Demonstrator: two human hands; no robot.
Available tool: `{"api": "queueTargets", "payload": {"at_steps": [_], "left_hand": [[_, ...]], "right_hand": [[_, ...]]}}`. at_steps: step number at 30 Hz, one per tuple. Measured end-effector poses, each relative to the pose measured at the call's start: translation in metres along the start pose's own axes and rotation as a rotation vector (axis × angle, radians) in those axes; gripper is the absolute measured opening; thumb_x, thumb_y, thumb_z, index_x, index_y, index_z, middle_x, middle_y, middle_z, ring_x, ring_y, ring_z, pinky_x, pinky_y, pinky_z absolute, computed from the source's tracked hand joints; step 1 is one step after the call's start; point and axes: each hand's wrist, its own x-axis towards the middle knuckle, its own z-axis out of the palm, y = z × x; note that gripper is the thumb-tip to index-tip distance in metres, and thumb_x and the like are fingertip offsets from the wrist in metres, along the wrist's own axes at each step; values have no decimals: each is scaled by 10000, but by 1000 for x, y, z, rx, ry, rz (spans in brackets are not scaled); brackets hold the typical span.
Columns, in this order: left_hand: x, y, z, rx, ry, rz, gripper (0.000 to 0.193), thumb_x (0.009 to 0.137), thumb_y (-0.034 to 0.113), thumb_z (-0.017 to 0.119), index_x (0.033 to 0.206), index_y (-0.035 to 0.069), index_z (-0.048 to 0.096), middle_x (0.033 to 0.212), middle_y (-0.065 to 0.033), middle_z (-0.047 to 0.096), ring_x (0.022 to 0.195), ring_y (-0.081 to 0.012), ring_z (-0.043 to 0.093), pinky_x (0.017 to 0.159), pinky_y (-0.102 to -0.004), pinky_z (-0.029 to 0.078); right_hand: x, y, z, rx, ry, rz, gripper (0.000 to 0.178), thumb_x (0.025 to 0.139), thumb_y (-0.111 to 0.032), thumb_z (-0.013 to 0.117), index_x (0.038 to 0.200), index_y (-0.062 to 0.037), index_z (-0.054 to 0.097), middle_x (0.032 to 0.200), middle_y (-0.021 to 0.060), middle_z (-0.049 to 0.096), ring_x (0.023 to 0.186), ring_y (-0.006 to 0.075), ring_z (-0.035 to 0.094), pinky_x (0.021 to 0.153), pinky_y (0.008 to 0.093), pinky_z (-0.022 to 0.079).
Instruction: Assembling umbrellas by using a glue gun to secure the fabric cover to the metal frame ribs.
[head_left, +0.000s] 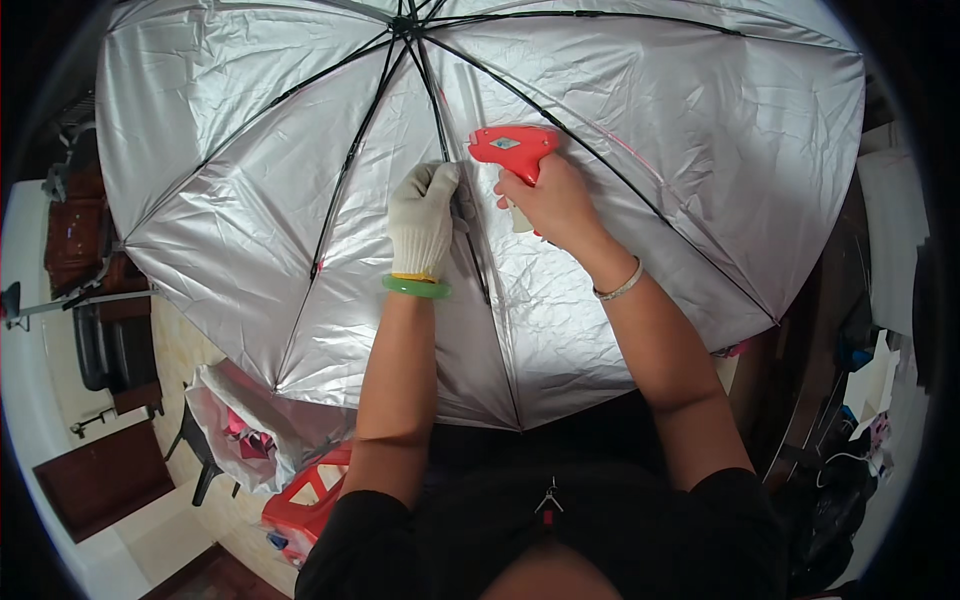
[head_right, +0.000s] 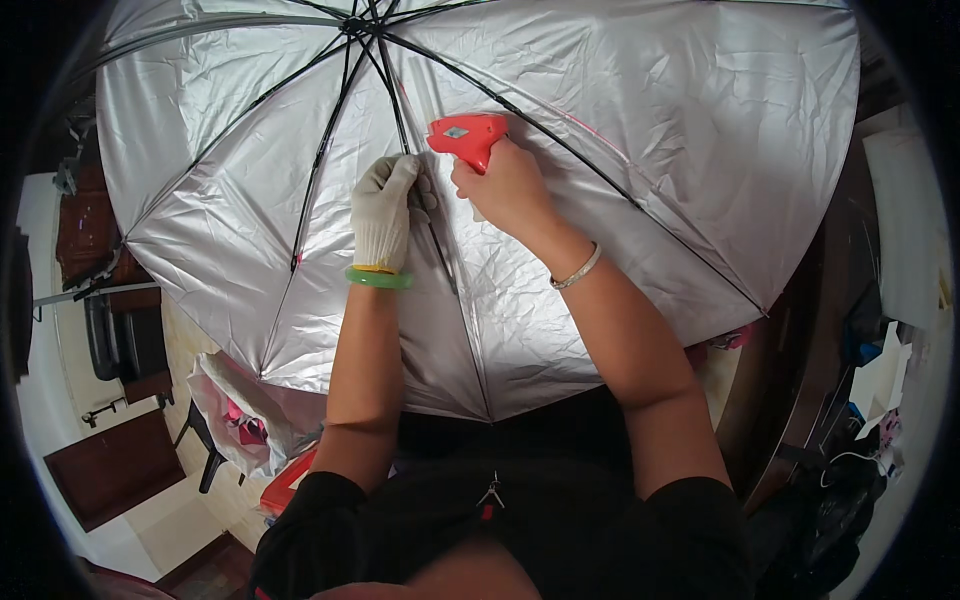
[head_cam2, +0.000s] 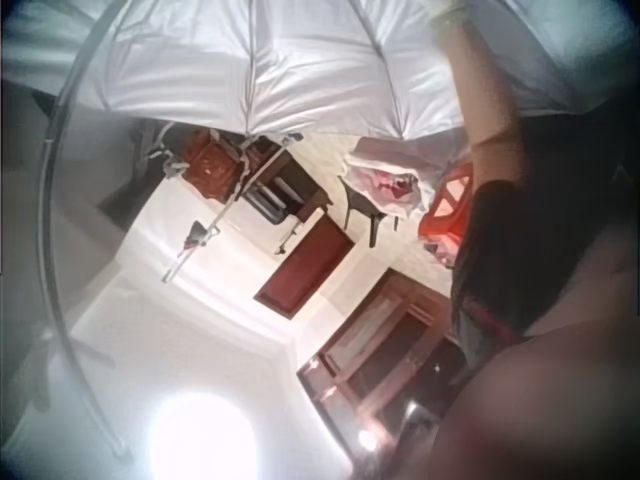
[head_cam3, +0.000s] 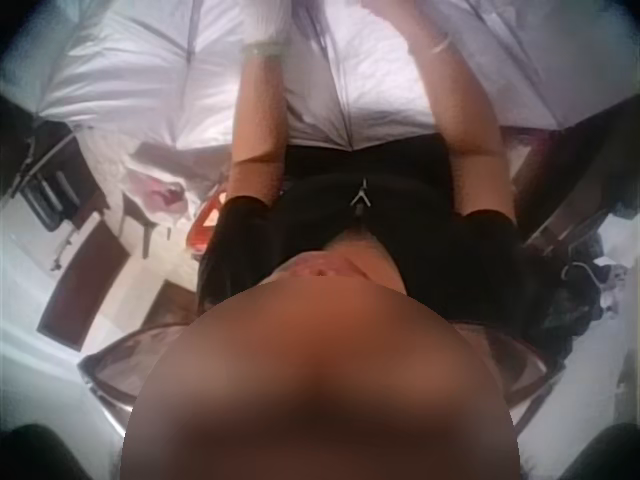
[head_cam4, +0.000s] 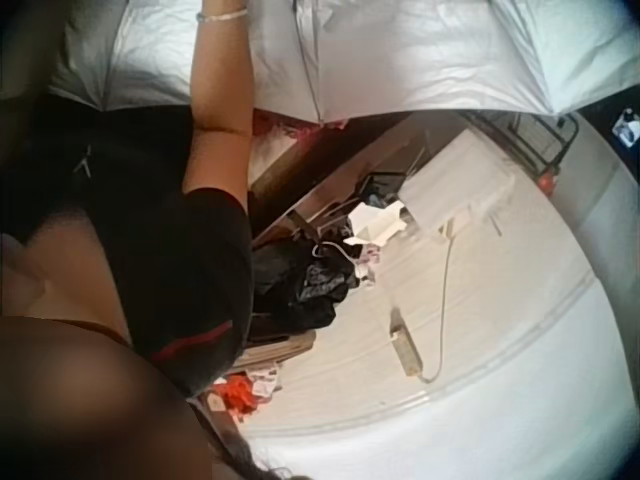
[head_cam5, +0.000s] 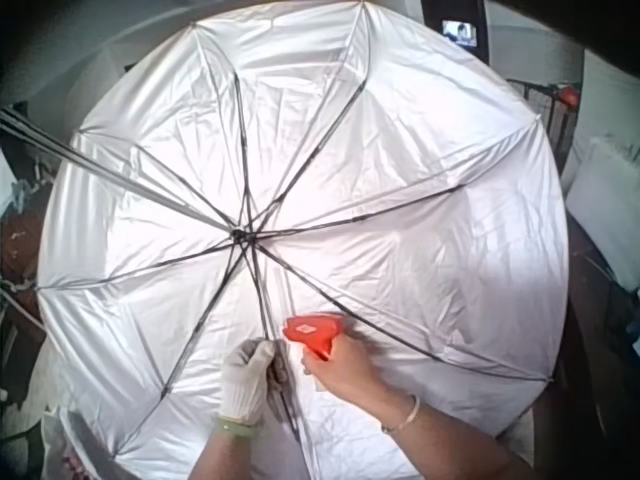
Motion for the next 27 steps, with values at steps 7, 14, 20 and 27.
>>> {"api": "queueTargets", "payload": {"at_steps": [7, 14, 20, 27], "left_hand": [[3, -5, -2, -13, -8, 8, 221, 917, 222, 582, 893, 6, 619, 672, -29, 599, 522, -97, 554, 452, -223, 425], [3, -4, 0, -61, -18, -3, 215, 907, 208, 586, 889, -2, 627, 653, -30, 598, 503, -99, 558, 445, -237, 434], [4, -4, 0, -85, -60, -14, 226, 921, 229, 586, 889, 7, 617, 679, -35, 612, 530, -98, 561, 465, -222, 430], [6, -7, 3, -79, -74, 3, 228, 926, 231, 589, 888, 8, 613, 697, -35, 618, 542, -97, 559, 468, -218, 430]], "right_hand": [[2, 4, -2, 227, -139, 65, 277, 896, -136, 569, 1114, 35, 558, 881, 133, 671, 746, 191, 681, 626, 303, 550], [3, -4, -13, 444, -264, 179, 285, 906, -134, 568, 1138, 30, 546, 883, 137, 668, 747, 205, 679, 627, 311, 553], [6, -2, -12, 423, -272, 196, 276, 910, -134, 565, 1133, 27, 548, 878, 136, 668, 745, 205, 678, 625, 311, 551], [16, 2, -10, 289, -292, 200, 278, 913, -138, 564, 1138, 25, 550, 875, 139, 667, 731, 204, 676, 625, 319, 548]]}}
